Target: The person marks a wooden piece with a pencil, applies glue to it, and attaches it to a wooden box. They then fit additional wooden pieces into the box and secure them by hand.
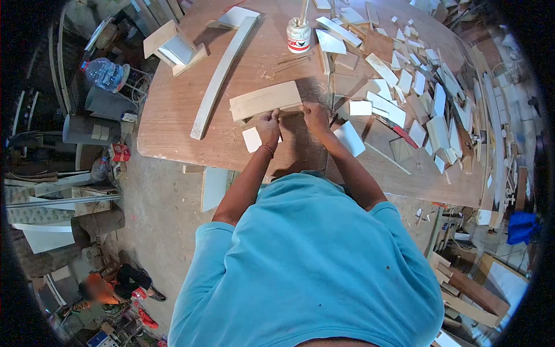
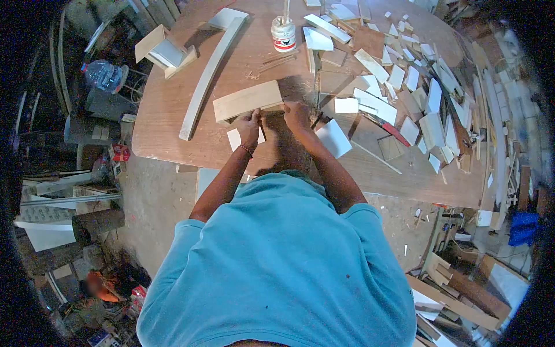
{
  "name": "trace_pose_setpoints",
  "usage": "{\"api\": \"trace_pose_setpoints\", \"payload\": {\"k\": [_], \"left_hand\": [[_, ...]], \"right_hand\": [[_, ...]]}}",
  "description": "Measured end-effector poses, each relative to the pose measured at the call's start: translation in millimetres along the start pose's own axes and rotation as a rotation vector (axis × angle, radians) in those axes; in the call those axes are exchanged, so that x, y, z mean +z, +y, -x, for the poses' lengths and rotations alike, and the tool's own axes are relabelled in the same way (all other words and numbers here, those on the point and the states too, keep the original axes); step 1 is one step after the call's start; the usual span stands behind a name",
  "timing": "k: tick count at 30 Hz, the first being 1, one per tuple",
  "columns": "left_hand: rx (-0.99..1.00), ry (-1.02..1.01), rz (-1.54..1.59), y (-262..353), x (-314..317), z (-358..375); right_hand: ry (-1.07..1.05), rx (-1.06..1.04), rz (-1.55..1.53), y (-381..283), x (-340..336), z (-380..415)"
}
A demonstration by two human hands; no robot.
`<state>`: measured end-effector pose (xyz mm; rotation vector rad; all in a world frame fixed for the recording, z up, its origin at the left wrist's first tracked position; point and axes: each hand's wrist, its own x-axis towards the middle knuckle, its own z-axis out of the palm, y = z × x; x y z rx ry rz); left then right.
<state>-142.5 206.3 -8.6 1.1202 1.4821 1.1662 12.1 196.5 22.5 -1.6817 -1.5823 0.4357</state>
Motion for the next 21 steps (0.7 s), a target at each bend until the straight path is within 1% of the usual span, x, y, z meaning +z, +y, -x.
{"api": "trace_pose_setpoints", "payload": {"k": [1,5,7,10,14,16,17,19,20,21], "left_hand": [[-0.026,-0.012,-0.033,0.5,-0.1,0.3],[-0.007,0.015,-0.035,-1.7,-1.2,2.8],[0.024,0.040,-0.142,4.4,-4.1,6.6],[0.032,0.015,-0.106,4.3,-8.7,5.4],[0.037,0.060,-0.146,3.0,-18.8,6.3],[0.207,0.130,-0.265,10.4,-30.6,11.9],[0.205,0.133,-0.265,13.8,-36.7,14.8],[0.301,0.176,-0.582,17.6,-51.1,19.2],[0.140,0.107,-0.843,18.7,-59.7,19.4],[0.134,0.112,-0.845,23.6,-61.9,26.6]], "right_hand": [[-0.024,0.022,0.000,-1.5,-1.8,0.0],[-0.036,0.000,0.018,3.9,2.0,0.1],[-0.022,-0.011,0.030,3.2,2.9,-0.3],[-0.053,0.020,0.016,-2.7,0.2,0.8],[-0.049,0.003,0.035,-2.6,2.0,1.2],[-0.049,0.008,0.035,-1.4,3.8,1.0],[-0.053,0.005,0.034,-0.5,4.5,1.2],[0.016,-0.010,-0.026,-1.9,5.2,2.5],[0.009,-0.011,-0.028,-1.7,5.1,2.9],[-0.030,0.005,0.007,0.4,4.9,2.4]]}}
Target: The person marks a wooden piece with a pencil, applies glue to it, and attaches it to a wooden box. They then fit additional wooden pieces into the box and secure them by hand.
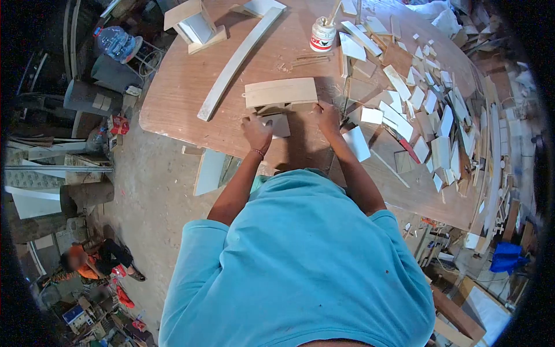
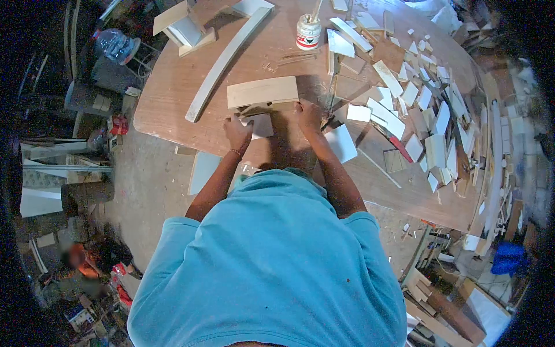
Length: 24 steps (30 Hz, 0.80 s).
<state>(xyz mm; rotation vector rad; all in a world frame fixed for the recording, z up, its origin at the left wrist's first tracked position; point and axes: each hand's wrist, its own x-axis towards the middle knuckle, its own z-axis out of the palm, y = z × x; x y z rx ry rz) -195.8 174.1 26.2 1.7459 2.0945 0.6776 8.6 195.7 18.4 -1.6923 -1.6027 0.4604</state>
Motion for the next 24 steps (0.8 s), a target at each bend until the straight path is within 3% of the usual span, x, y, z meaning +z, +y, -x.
{"api": "trace_pose_setpoints", "payload": {"k": [2,4,7,10,23,24], "left_hand": [[-0.278,-0.044,-0.046,5.9,-12.0,15.1],[-0.315,-0.122,-0.076,-9.6,2.9,16.0],[-0.062,-0.093,-0.140,-12.4,17.8,24.5],[0.021,-0.089,-0.306,-17.7,25.2,26.2],[0.003,-0.236,-0.158,-32.9,13.1,13.2],[-0.005,-0.318,-0.158,-28.9,5.7,12.2]], "right_hand": [[-0.044,0.010,0.030,3.1,1.0,-0.3],[-0.012,0.004,-0.029,1.7,1.5,0.4],[-0.004,0.032,0.008,-12.0,-7.5,2.6],[0.070,0.016,-0.034,-13.3,-4.3,3.6],[-0.006,0.121,-0.051,0.3,4.5,1.6],[0.001,0.118,-0.020,2.4,5.6,1.7]]}}
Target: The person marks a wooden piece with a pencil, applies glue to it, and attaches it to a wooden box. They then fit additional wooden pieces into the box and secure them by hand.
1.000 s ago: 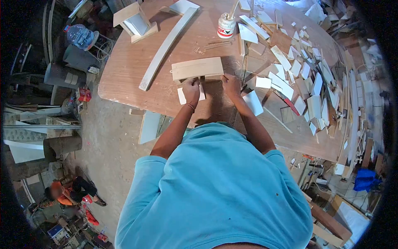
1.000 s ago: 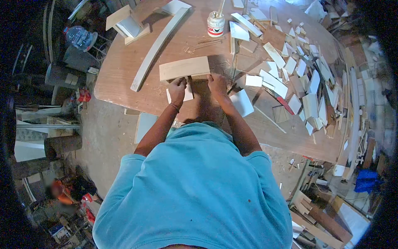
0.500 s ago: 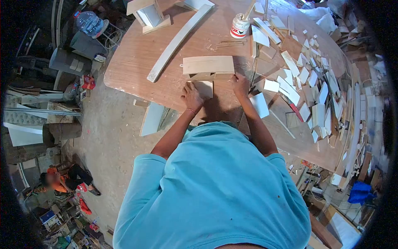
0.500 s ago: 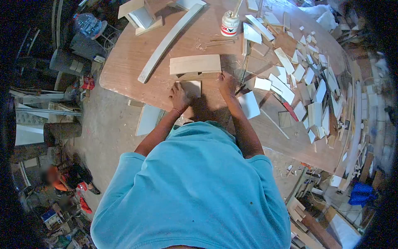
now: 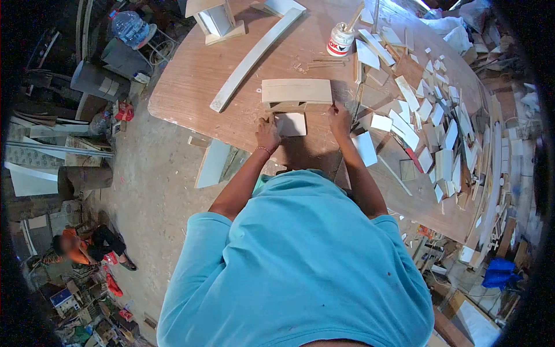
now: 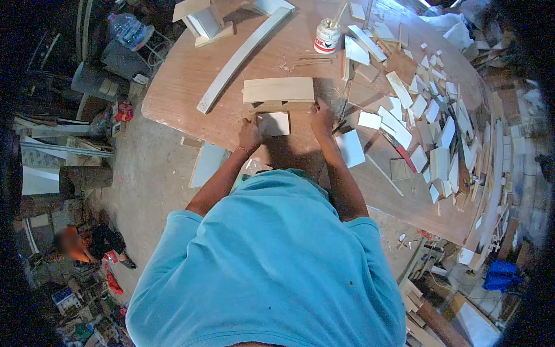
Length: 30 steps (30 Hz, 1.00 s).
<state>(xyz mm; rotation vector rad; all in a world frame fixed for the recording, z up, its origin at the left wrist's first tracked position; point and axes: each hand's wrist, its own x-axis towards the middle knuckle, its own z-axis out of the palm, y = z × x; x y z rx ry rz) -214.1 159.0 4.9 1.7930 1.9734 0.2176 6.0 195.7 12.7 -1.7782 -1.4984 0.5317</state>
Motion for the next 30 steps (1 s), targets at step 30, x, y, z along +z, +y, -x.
{"api": "trace_pose_setpoints", "payload": {"k": [30], "left_hand": [[-0.123,0.193,0.770,-18.3,39.7,42.3]], "right_hand": [[-0.015,-0.086,0.061,2.1,0.6,-5.1]]}}
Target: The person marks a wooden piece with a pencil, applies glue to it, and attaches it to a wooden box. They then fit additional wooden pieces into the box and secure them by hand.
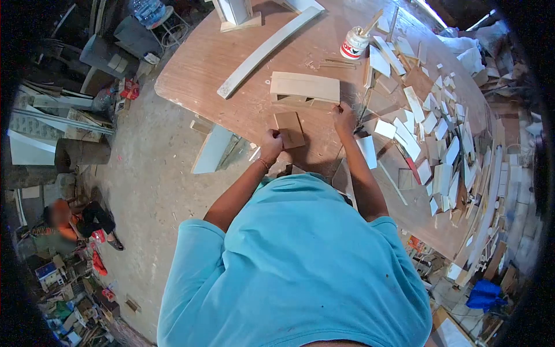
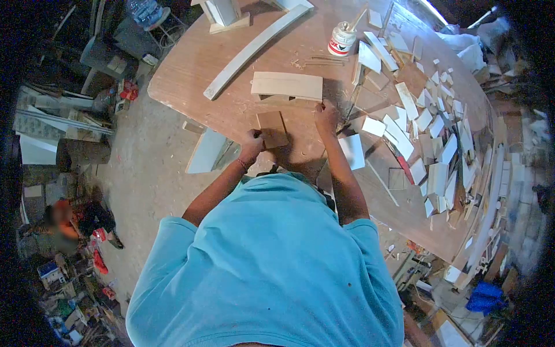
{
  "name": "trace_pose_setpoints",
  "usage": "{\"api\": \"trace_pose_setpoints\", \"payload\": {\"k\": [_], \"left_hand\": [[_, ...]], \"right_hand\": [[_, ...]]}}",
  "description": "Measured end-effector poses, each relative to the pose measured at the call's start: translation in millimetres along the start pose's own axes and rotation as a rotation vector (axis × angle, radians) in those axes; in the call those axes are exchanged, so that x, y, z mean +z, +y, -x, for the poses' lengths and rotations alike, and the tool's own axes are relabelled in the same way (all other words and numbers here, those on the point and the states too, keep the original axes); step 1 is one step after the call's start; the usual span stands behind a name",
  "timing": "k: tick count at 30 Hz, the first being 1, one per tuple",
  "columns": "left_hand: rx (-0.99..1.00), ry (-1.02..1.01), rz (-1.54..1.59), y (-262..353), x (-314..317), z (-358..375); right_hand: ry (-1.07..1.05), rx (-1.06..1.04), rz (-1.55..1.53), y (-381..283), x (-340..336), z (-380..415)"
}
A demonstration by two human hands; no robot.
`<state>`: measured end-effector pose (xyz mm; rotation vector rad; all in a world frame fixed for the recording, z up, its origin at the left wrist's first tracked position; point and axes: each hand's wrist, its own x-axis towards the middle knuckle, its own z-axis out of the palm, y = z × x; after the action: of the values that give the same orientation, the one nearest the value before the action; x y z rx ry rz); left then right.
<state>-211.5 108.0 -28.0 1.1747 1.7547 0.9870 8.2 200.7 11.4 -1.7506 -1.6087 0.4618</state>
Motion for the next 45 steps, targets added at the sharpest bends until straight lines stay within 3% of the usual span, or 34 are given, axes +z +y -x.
{"api": "trace_pose_setpoints", "payload": {"k": [2,6,8,9,11,12,14,15,17,21,23,24,26,27,29,30,32,36,37,45], "left_hand": [[-0.218,-0.057,0.157,-21.2,9.3,3.4],[-0.360,-0.212,0.132,35.6,-12.1,28.4],[-0.073,-0.126,-0.569,41.2,-16.0,29.8],[-0.081,-0.127,-0.569,46.0,-17.1,30.9],[0.130,-0.025,-0.578,53.2,-17.1,29.0],[0.122,-0.024,-0.578,47.5,-11.4,24.1],[0.331,-0.046,-0.520,36.3,6.1,11.1],[0.331,-0.039,-0.518,40.1,13.3,14.2],[0.376,0.073,-0.860,48.7,25.3,24.5],[0.312,0.021,-0.828,50.9,29.3,20.6],[0.112,-0.098,-0.756,60.5,23.4,17.6],[0.109,-0.096,-0.759,56.8,23.1,14.3],[0.194,0.176,-0.563,39.1,26.7,9.7],[0.194,0.171,-0.566,28.8,21.8,5.5],[0.173,-0.102,-0.161,7.4,5.6,-7.0],[0.177,-0.097,-0.160,-5.3,7.4,-11.9],[-0.051,0.041,0.401,-25.7,10.7,-19.9],[-0.211,0.109,0.626,20.2,-11.4,-18.1],[-0.050,0.136,0.626,22.3,-10.6,-20.7],[-0.047,0.142,0.928,9.3,0.5,-64.9]], "right_hand": [[-0.017,0.011,0.001,-3.0,-3.5,1.9],[-0.008,-0.025,-0.075,-8.0,-9.2,-0.5],[-0.026,-0.024,-0.112,-7.7,-9.6,0.4],[-0.041,-0.021,-0.096,-7.4,-9.8,-0.3],[-0.061,-0.021,-0.079,-6.9,-11.9,0.0],[-0.062,-0.027,-0.095,-9.3,-14.1,1.0],[-0.064,-0.042,-0.113,-10.7,-13.4,0.5],[-0.057,-0.047,-0.119,-9.1,-12.2,0.3],[-0.047,-0.052,-0.123,-8.5,-13.5,-1.8],[-0.099,-0.020,-0.110,-10.3,-18.3,0.5],[-0.111,-0.003,-0.111,-9.9,-15.1,-5.5],[-0.100,-0.015,-0.109,-8.2,-13.3,-6.1],[-0.093,-0.012,-0.106,-1.6,-9.9,-1.6],[-0.077,-0.019,-0.120,-0.7,-9.4,-1.3],[-0.055,-0.033,-0.134,-0.4,-10.4,-3.9],[-0.052,-0.038,-0.109,-0.5,-11.3,-3.2],[-0.050,-0.048,-0.089,0.0,-10.3,-4.2],[-0.076,-0.026,-0.130,3.4,-8.6,-6.3],[-0.093,-0.022,-0.117,3.4,-9.8,-6.7],[-0.094,-0.022,-0.155,-1.9,-14.7,-4.2]]}}
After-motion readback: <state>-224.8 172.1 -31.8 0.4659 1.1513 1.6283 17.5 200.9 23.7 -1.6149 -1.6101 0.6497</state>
